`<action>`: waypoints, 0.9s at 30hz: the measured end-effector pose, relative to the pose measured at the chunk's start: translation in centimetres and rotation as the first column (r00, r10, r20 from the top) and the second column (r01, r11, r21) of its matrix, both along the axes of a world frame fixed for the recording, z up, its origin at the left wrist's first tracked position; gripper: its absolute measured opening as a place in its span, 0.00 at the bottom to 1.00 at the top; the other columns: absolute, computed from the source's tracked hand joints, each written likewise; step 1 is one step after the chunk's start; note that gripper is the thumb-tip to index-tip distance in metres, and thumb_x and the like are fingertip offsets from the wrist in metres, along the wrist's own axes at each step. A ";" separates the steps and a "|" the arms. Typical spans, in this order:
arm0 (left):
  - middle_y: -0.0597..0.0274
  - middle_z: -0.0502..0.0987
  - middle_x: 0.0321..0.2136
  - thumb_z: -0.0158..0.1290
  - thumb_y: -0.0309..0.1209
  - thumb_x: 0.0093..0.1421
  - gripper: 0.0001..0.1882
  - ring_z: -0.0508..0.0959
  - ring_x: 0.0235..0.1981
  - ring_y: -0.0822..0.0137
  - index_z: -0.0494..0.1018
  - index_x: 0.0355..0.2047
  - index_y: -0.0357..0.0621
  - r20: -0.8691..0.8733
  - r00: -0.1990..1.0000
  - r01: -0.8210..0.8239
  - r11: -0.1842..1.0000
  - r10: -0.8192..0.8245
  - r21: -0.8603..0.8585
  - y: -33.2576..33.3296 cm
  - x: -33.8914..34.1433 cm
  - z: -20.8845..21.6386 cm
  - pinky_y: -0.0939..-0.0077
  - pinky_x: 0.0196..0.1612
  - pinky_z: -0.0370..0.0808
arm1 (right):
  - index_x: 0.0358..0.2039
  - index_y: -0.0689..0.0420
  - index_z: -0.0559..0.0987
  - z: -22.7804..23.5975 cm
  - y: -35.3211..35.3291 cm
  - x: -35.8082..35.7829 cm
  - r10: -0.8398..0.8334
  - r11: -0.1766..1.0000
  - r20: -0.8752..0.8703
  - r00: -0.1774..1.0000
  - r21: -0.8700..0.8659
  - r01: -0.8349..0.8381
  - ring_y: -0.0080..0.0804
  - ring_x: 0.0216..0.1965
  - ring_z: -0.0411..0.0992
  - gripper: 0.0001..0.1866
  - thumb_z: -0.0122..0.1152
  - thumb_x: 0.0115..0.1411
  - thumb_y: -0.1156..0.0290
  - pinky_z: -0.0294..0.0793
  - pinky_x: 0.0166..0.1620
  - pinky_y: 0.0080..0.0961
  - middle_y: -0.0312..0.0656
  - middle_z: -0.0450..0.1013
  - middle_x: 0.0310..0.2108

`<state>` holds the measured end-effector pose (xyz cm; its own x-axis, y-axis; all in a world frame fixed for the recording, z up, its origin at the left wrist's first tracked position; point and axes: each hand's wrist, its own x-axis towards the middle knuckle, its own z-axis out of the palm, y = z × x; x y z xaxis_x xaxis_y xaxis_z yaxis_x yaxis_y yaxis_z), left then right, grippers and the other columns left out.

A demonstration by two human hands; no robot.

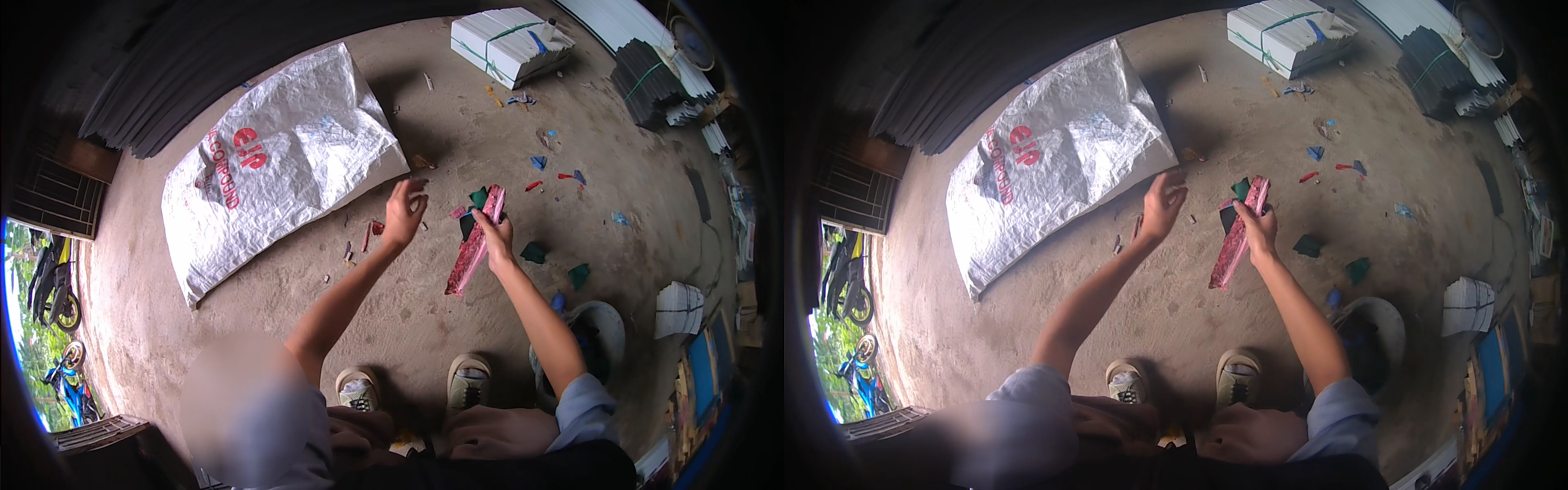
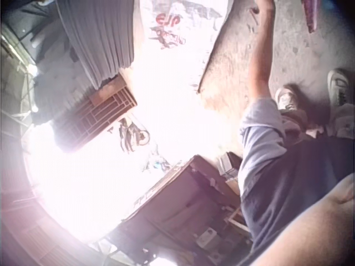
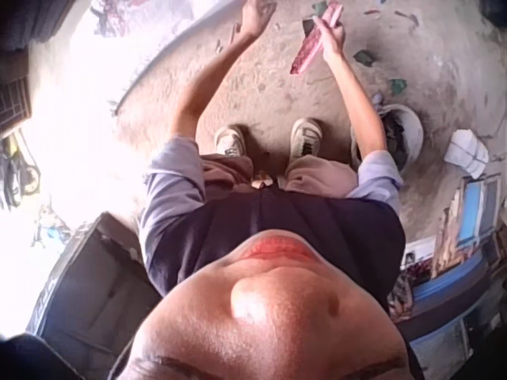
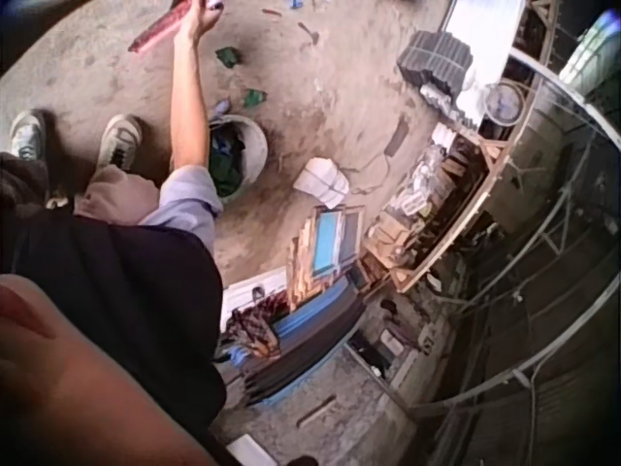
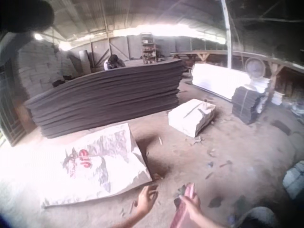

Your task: The person sits on the floor and sorts colorful plastic strips and small pieces, placing them into a white sack. They handle the materials by hand, occasionally picking up and moving a wooden frame and a small bottle before continuing to pack the strips into the sack.

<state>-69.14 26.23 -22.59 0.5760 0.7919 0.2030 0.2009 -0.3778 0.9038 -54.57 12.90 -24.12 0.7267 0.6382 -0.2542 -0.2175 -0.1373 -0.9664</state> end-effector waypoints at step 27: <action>0.51 0.64 0.46 0.57 0.49 0.45 0.36 0.69 0.46 0.54 0.60 0.50 0.41 -0.961 0.011 -0.005 0.961 0.276 0.276 -1.1 -17.8 -2.7 0.52 0.43 0.66 | 0.44 0.59 0.72 -0.4 6.5 -2.3 0.028 0.998 -0.339 0.940 0.060 -0.008 0.25 0.45 0.63 0.26 0.66 0.48 0.58 0.58 0.51 0.25 0.37 0.69 0.43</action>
